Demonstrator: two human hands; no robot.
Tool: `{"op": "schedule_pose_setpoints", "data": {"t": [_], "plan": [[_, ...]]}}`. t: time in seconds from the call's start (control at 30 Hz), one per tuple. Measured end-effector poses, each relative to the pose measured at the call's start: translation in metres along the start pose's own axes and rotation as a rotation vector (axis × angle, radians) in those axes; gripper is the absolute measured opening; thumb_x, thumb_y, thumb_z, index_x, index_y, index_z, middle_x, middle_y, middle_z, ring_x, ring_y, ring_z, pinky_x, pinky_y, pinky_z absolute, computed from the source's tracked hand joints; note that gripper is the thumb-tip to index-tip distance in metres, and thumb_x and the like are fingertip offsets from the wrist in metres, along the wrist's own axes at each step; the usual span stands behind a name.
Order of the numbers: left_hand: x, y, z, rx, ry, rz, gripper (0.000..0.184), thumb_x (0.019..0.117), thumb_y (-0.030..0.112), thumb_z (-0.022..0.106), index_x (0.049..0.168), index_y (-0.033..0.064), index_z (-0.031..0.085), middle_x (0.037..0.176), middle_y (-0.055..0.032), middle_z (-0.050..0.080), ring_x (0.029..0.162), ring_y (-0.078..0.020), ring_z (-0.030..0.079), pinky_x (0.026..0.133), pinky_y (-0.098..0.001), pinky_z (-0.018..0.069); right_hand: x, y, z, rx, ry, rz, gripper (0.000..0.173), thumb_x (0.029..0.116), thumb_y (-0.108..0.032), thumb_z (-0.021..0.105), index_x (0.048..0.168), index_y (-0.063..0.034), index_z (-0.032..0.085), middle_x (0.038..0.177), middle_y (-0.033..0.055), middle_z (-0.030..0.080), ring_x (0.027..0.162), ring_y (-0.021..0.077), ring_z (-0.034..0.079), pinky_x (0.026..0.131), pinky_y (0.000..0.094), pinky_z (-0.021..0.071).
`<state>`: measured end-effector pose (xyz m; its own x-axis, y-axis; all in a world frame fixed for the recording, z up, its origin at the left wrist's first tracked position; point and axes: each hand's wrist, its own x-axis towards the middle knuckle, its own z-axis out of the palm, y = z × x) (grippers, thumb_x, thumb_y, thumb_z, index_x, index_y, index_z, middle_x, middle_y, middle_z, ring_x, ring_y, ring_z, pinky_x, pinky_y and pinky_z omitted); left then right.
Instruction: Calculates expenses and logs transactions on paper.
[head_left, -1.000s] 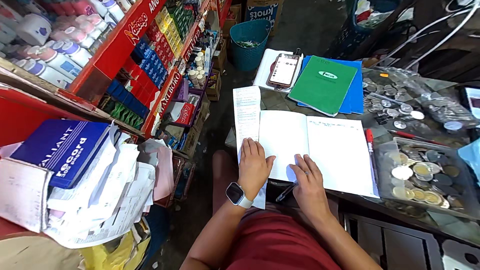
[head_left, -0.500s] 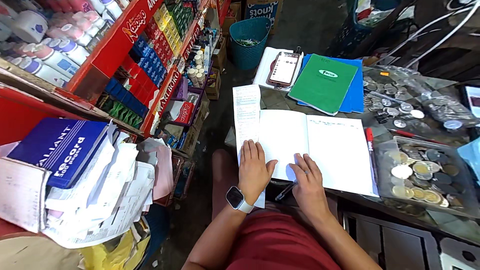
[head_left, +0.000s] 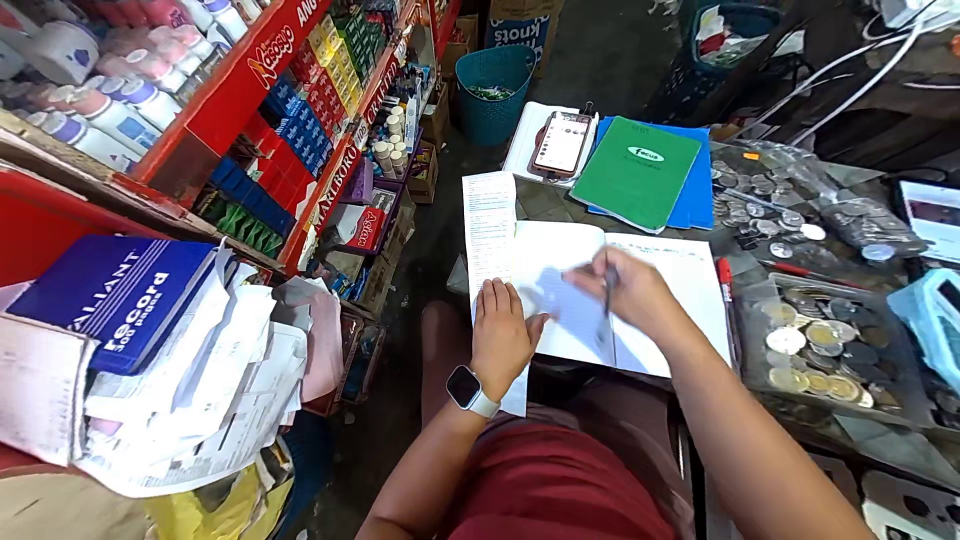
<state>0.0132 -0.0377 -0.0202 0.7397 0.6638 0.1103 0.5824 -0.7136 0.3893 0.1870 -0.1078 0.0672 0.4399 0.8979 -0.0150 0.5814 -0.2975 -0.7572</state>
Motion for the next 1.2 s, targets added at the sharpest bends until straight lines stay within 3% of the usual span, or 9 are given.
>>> {"op": "schedule_pose_setpoints", "data": {"t": [0.13, 0.3, 0.5, 0.6, 0.77, 0.9, 1.0, 1.1, 1.2], "plan": [[0.001, 0.002, 0.003, 0.016, -0.036, -0.027, 0.074, 0.1046, 0.051, 0.043, 0.142, -0.0118, 0.052, 0.149, -0.0321, 0.048, 0.143, -0.0473, 0.043, 0.12, -0.0536, 0.0317, 0.11, 0.008, 0.025, -0.004, 0.016, 0.146, 0.056, 0.094, -0.031, 0.077, 0.123, 0.0092, 0.051, 0.104, 0.0307, 0.063, 0.096, 0.0441, 0.063, 0.086, 0.0617, 0.0492], [0.001, 0.001, 0.005, 0.012, -0.013, -0.027, 0.071, 0.1045, 0.049, 0.044, 0.141, -0.0109, 0.053, 0.148, -0.0312, 0.05, 0.142, -0.0465, 0.044, 0.12, -0.0528, 0.0325, 0.174, 0.026, 0.066, -0.05, -0.067, 0.086, 0.074, 0.0848, -0.038, 0.085, 0.13, 0.0094, 0.051, 0.126, 0.0337, 0.058, 0.121, 0.0484, 0.056, 0.105, 0.0646, 0.041], [0.001, 0.0, 0.007, 0.032, -0.002, -0.004, 0.072, 0.1044, 0.049, 0.044, 0.141, -0.0113, 0.053, 0.148, -0.0319, 0.05, 0.142, -0.0468, 0.044, 0.119, -0.0528, 0.0331, 0.178, 0.021, 0.066, 0.003, -0.078, 0.072, 0.081, 0.079, -0.035, 0.09, 0.134, 0.0069, 0.047, 0.117, 0.0299, 0.063, 0.111, 0.0442, 0.062, 0.097, 0.0628, 0.0471], [0.001, 0.0, 0.006, 0.031, -0.015, 0.0, 0.072, 0.1045, 0.049, 0.045, 0.142, -0.0114, 0.052, 0.149, -0.0317, 0.049, 0.143, -0.0473, 0.043, 0.12, -0.053, 0.0325, 0.173, 0.011, 0.06, 0.188, -0.035, 0.099, 0.07, 0.0791, -0.016, 0.09, 0.127, 0.0066, 0.043, 0.11, 0.028, 0.061, 0.099, 0.0363, 0.063, 0.088, 0.0536, 0.0516], [-0.001, -0.002, 0.01, 0.014, 0.018, 0.003, 0.071, 0.1043, 0.048, 0.046, 0.141, -0.0119, 0.052, 0.149, -0.0317, 0.049, 0.142, -0.0473, 0.044, 0.12, -0.0528, 0.0328, 0.166, -0.005, 0.065, 0.303, -0.061, 0.132, 0.069, 0.0766, -0.001, 0.084, 0.13, 0.007, 0.041, 0.114, 0.028, 0.059, 0.102, 0.0346, 0.062, 0.088, 0.0511, 0.0521], [-0.003, -0.005, 0.012, -0.005, 0.027, -0.001, 0.069, 0.1045, 0.047, 0.045, 0.143, -0.0096, 0.052, 0.151, -0.0298, 0.048, 0.144, -0.0453, 0.042, 0.12, -0.0507, 0.0325, 0.158, -0.025, 0.069, 0.151, -0.116, 0.059, 0.055, 0.0845, 0.0, 0.079, 0.126, 0.0071, 0.045, 0.106, 0.0275, 0.061, 0.095, 0.037, 0.063, 0.085, 0.0534, 0.0513], [-0.006, -0.01, 0.012, -0.045, 0.035, -0.006, 0.067, 0.1044, 0.045, 0.047, 0.144, -0.0084, 0.052, 0.152, -0.0303, 0.046, 0.145, -0.0462, 0.04, 0.12, -0.0516, 0.0323, 0.157, -0.03, 0.076, 0.209, -0.071, 0.049, 0.048, 0.0878, 0.002, 0.075, 0.126, 0.0054, 0.045, 0.107, 0.0259, 0.061, 0.095, 0.0349, 0.063, 0.084, 0.0513, 0.0515], [-0.009, -0.018, 0.008, -0.116, 0.155, -0.002, 0.057, 0.1033, 0.039, 0.052, 0.138, -0.0064, 0.059, 0.147, -0.0288, 0.053, 0.141, -0.0466, 0.046, 0.117, -0.0523, 0.0379, 0.161, -0.027, 0.087, 0.484, -0.017, 0.057, 0.05, 0.0861, 0.008, 0.071, 0.127, 0.0052, 0.043, 0.113, 0.0238, 0.061, 0.099, 0.0278, 0.065, 0.087, 0.0441, 0.0552], [-0.007, -0.032, -0.006, -0.235, 0.41, -0.068, 0.036, 0.0975, 0.021, 0.061, 0.12, -0.0058, 0.069, 0.138, -0.0311, 0.057, 0.133, -0.0505, 0.05, 0.111, -0.0583, 0.0426, 0.158, -0.035, 0.091, 0.737, 0.025, 0.078, 0.048, 0.0858, 0.013, 0.066, 0.125, 0.002, 0.041, 0.108, 0.0161, 0.06, 0.092, 0.0177, 0.066, 0.081, 0.0351, 0.058]]}}
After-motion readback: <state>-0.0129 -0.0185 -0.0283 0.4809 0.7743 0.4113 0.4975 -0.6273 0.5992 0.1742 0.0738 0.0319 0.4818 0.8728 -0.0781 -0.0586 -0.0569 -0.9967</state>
